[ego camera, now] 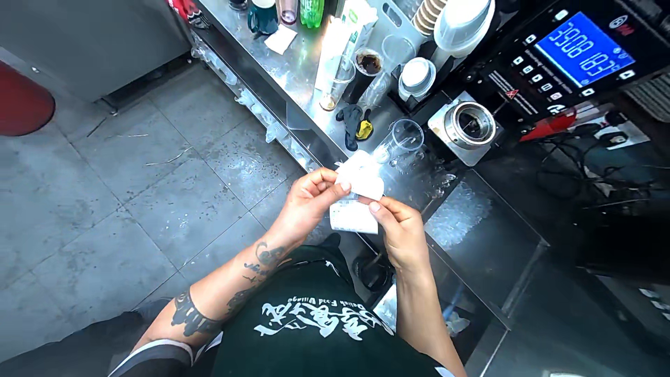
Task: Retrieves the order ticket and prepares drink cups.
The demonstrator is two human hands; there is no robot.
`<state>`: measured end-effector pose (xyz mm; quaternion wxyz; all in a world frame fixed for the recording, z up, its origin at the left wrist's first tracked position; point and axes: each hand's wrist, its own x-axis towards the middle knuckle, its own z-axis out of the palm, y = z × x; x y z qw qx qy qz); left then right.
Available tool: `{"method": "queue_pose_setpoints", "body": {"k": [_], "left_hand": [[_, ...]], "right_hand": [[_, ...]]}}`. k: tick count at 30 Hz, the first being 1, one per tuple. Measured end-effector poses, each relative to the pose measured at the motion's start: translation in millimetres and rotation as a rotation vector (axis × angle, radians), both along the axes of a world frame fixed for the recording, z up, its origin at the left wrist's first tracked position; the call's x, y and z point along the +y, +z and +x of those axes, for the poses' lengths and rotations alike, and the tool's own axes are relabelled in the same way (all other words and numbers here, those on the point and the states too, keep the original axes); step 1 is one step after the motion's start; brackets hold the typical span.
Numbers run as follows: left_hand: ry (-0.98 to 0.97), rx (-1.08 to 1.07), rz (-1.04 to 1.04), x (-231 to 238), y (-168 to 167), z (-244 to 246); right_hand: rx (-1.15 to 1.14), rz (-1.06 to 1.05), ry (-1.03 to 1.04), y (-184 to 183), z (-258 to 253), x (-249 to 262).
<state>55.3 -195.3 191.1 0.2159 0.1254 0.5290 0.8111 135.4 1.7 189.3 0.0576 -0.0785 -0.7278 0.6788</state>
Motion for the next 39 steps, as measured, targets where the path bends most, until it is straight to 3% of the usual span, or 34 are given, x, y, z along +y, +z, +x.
{"method": "queue_pose_setpoints", "body": {"k": [4, 10, 16, 22, 30, 39], "left_hand": [[-0.01, 0.118, -0.047, -7.2, -7.4, 6.7], [-0.047, 0.222, -0.056, -19.3, -14.1, 9.7], [-0.011, -0.003, -0.005, -26.8, -27.7, 5.0], [-0.213, -0.266, 0.05, -22.5, -22.6, -3.6], [-0.168, -0.277, 0.182, -36.0, -4.7, -22.6], [0.011, -0.128, 0.093, -49.2, 10.5, -24.4]], "right_hand": [[0.059, -0.125, 0.059, 1.7, -2.4, -2.3], [0.118, -0.099, -0.074, 10.4, -5.2, -16.3], [0.173, -0.065, -0.025, 18.6, -5.3, -17.0], [0.204, -0.038, 0.131, 25.0, -7.3, -22.7], [0.208, 0.018, 0.267, 22.3, -9.7, -24.1], [0.133, 0.002, 0.321, 25.3, -16.5, -27.2]]}}
